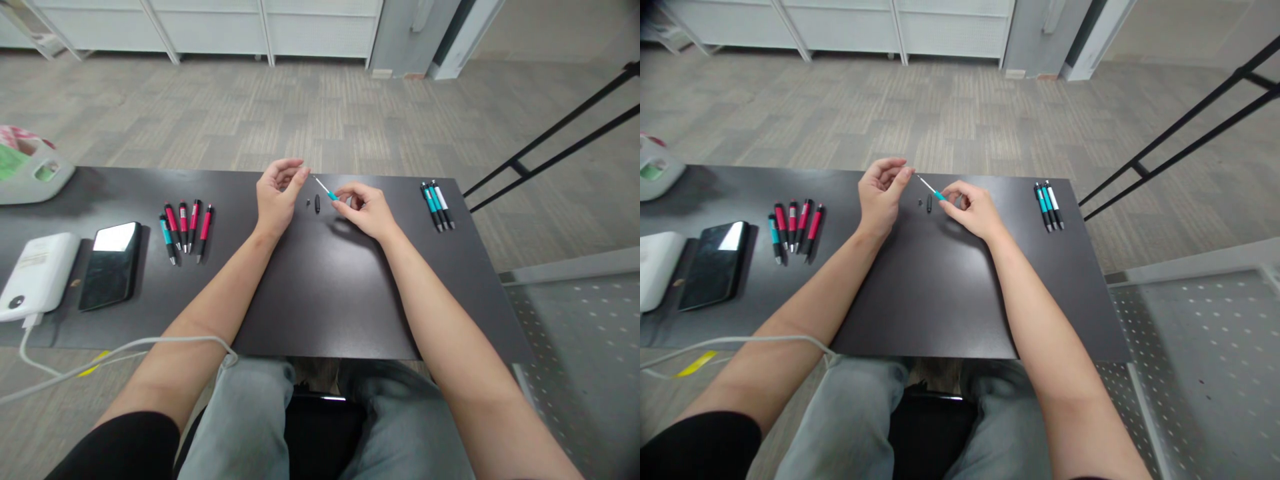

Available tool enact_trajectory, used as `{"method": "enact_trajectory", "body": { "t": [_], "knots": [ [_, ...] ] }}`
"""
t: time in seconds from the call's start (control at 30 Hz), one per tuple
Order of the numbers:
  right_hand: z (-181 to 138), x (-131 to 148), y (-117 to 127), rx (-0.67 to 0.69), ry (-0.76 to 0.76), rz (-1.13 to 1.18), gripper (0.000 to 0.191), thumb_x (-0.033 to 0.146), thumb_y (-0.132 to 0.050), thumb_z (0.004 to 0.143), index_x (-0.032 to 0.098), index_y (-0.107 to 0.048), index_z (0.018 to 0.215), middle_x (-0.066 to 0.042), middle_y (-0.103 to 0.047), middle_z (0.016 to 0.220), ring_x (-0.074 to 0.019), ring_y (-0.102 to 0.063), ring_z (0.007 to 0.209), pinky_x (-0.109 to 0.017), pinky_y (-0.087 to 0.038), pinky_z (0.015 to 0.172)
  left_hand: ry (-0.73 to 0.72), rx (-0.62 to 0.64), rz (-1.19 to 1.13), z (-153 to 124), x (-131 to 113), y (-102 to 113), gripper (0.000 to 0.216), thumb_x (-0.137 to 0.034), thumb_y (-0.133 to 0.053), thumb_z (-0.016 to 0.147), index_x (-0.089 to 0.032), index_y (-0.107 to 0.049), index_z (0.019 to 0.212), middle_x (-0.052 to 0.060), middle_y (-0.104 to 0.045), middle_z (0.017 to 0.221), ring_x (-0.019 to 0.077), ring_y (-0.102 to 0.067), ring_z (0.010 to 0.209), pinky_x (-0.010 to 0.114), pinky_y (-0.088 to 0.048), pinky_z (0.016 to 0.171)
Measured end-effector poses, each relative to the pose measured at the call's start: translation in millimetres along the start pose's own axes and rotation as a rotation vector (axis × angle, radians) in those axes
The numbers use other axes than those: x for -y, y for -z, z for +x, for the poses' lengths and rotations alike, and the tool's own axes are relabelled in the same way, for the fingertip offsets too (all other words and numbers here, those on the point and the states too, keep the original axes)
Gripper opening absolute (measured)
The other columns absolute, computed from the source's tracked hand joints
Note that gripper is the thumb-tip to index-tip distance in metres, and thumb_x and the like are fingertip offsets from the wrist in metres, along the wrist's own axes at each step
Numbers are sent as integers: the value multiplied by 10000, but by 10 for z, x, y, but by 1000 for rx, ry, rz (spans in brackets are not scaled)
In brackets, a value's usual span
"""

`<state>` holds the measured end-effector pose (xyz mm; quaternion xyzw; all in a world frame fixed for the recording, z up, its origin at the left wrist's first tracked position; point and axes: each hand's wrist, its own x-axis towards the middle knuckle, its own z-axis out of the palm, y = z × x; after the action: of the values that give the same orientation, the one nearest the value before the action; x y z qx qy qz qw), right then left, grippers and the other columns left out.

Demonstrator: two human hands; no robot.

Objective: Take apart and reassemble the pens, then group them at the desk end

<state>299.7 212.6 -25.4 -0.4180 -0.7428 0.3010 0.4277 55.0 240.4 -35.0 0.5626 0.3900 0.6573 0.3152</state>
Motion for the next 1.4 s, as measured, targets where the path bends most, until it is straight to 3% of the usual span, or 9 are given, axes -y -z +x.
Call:
{"method": "enact_trajectory", "body": {
  "t": [0.63, 0.87, 1.13, 1.4],
  "knots": [
    [9, 30, -2, -2, -30, 15, 337, 570, -927, 921, 289, -810, 1065, -6, -773, 890, -162, -423, 626, -356, -381, 616, -5, 31, 69, -3, -104, -22, 485, -671, -969, 1007, -266, -790, 1205, 77, -885, 1093, 249, -882, 1115, 364, -713, 1007],
    [7, 10, -8, -3, -5, 23, 311, 529, -940, 937, 282, -819, 1083, 3, -764, 878, -155, -431, 621, -350, -388, 616, -14, 44, 89, -25, -83, -25, 528, -713, -965, 989, -262, -786, 1196, 63, -885, 1032, 232, -876, 1002, 355, -706, 954],
    [1, 25, -11, -7, -5, 8, 360, 607, -941, 950, 294, -811, 1071, -2, -775, 882, -162, -438, 619, -354, -397, 613, 29, 171, 85, -84, -166, -84, 534, -687, -1027, 930, -265, -801, 1166, 55, -888, 1012, 220, -863, 932, 345, -696, 895],
    [-1, 46, -3, 11, -19, -5, 398, 644, -950, 950, 293, -807, 1069, -8, -800, 904, -163, -465, 624, -355, -431, 625, 47, 244, 70, -98, -181, -103, 512, -679, -1051, 895, -250, -801, 1019, 50, -879, 991, 213, -849, 907, 320, -675, 828]
  ]
}}
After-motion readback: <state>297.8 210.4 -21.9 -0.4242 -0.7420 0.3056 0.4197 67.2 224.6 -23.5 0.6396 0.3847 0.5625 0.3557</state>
